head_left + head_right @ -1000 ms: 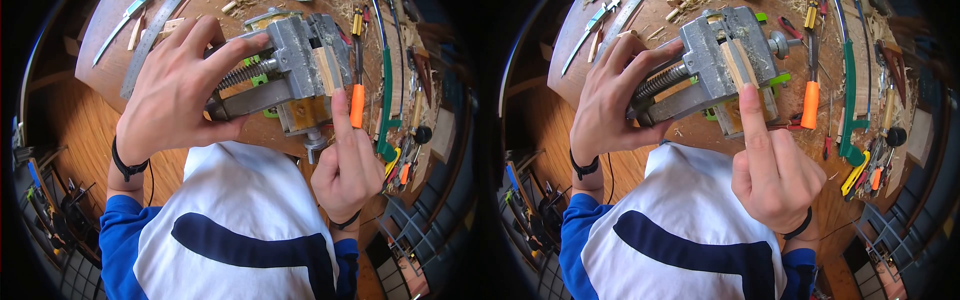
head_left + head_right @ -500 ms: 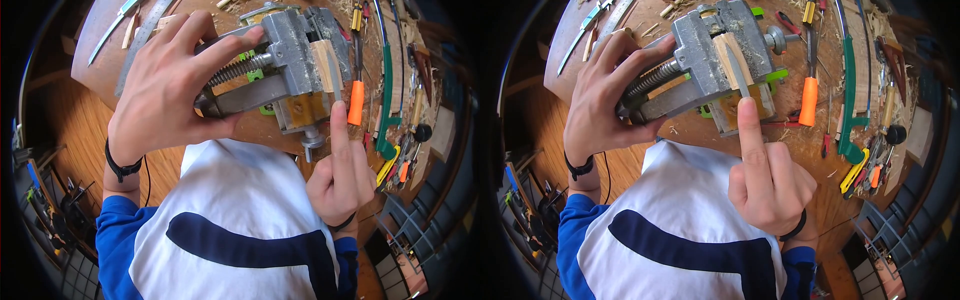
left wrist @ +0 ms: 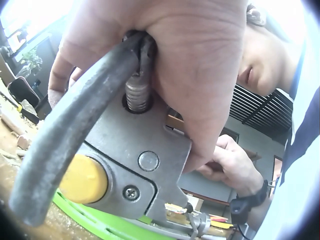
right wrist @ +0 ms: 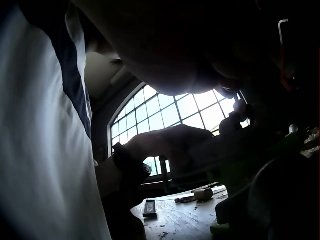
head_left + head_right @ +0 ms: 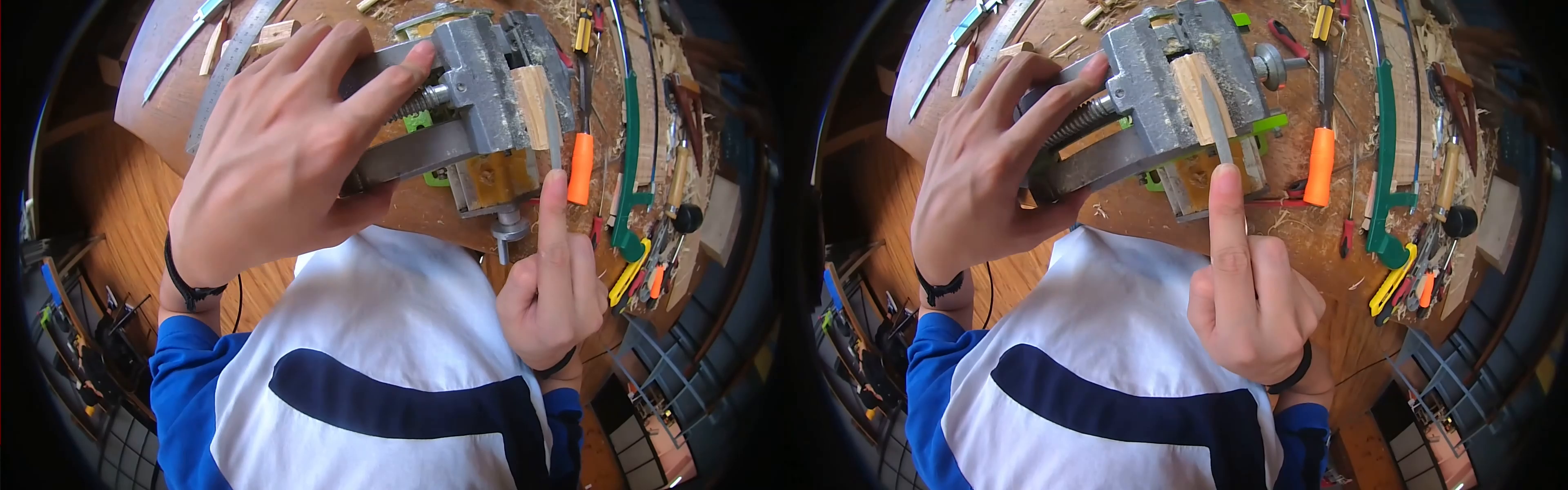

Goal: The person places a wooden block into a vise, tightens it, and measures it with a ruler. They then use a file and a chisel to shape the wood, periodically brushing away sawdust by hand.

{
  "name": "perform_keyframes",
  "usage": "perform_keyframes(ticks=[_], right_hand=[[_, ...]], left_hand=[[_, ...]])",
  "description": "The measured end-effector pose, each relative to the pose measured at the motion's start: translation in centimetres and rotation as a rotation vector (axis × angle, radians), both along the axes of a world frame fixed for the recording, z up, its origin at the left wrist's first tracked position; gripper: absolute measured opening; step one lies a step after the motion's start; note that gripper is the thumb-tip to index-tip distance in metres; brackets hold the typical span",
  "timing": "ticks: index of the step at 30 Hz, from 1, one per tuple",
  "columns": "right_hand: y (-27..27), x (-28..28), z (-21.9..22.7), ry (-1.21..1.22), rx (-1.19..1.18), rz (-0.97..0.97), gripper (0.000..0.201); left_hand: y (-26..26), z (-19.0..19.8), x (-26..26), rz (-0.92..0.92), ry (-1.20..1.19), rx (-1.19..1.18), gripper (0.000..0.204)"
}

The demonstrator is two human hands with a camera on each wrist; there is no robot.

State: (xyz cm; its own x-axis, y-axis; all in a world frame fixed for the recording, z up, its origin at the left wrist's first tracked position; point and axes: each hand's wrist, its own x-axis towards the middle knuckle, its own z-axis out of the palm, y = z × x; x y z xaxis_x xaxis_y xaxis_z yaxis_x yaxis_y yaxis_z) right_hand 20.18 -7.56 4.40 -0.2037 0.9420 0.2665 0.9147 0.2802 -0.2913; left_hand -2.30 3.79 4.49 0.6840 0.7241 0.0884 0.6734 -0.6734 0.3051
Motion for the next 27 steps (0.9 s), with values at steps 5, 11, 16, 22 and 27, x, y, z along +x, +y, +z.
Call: perform_keyframes(ticks=[5, 11, 16, 22, 27], right_hand=[[0.6, -0.2, 0.3, -0.026, -0.004, -0.006, 0.062], [1.7, -0.4, 0.6, -0.002, -0.042, -0.014, 0.063], [2.1, -0.8, 0.3, 0.002, 0.0, -0.034, 0.063], [1.4, -0.3, 1.0, -0.007, -0.08, -0.036, 0.063], [0.5, -0.2, 1.1, -0.014, -0.1, -0.038, 0.064]], left_hand=[[-0.2, -0.5, 0.4, -0.01, -0.011, 0.042, 0.081], [0.0, -0.7, 0.4, -0.026, -0.006, 0.063, 0.077], [0.0, -0.9, 0.5, -0.011, -0.026, 0.069, 0.075], [0.1, -0.5, 1.1, -0.007, -0.044, 0.072, 0.073], [0.1, -0.5, 1.2, -0.004, -0.054, 0.069, 0.073]])
